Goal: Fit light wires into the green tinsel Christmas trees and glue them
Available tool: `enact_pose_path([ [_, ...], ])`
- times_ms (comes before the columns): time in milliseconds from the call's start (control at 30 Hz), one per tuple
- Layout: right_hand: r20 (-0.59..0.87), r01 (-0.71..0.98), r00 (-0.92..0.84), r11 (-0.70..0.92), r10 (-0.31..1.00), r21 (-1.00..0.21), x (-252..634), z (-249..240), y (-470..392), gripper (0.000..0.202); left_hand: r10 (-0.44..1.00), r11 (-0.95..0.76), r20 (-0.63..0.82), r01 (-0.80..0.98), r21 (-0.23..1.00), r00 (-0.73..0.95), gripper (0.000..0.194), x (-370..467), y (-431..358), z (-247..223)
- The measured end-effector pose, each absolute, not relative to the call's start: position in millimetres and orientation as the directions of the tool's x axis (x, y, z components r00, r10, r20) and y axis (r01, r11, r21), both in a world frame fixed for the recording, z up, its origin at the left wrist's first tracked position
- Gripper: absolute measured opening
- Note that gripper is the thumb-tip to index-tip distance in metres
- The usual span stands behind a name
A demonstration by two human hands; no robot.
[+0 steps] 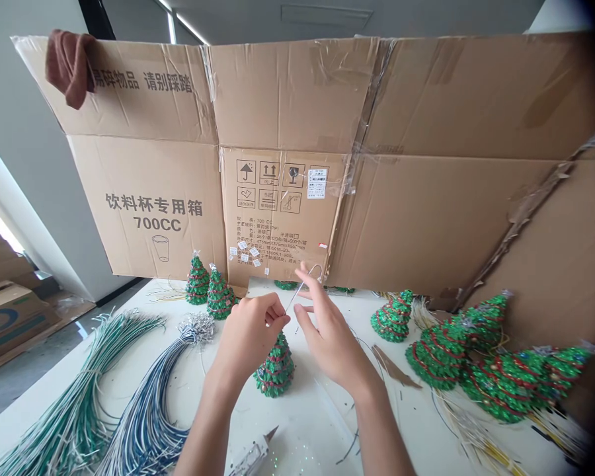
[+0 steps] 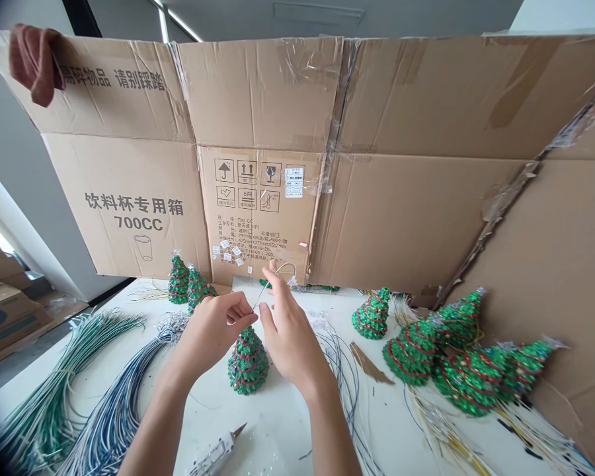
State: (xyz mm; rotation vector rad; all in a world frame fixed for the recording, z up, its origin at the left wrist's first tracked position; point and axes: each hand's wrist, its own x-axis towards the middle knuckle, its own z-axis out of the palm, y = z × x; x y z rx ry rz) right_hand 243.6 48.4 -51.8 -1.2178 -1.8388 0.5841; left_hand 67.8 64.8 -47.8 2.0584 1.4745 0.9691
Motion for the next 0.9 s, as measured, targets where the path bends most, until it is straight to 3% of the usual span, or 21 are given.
enact_pose_path([
  [233, 0.454, 0.482, 0.012, 0.392, 0.891, -0.783, 254.3, -48.2, 49.9, 0.056, 0.961, -0.275, 0.202, 0.728, 0.628, 0.189, 0.015, 69.3, 66.7, -49.0],
  [433, 0.489, 0.463, 0.026, 0.423, 0.872, -0.779, 257.0, -45.1, 49.1, 0.052, 0.963, -0.267, 0.202, 0.740, 0.618, 0.180, 0.011, 72.1, 66.5, -51.7],
  [600, 0.472, 0.443, -0.037, 0.438, 0.881, -0.782, 253.8, -42.8, 47.7, 0.048, 0.946, -0.321, 0.270, 0.657, 0.682, 0.181, 0.013, 73.3, 66.2, -52.0],
  [900, 0.499, 0.429, -0.061, 0.474, 0.864, -0.769, 252.8, -42.3, 46.7, 0.045, 0.900, -0.395, 0.435, 0.469, 0.790, 0.024, 0.018, 76.6, 65.5, -46.1],
])
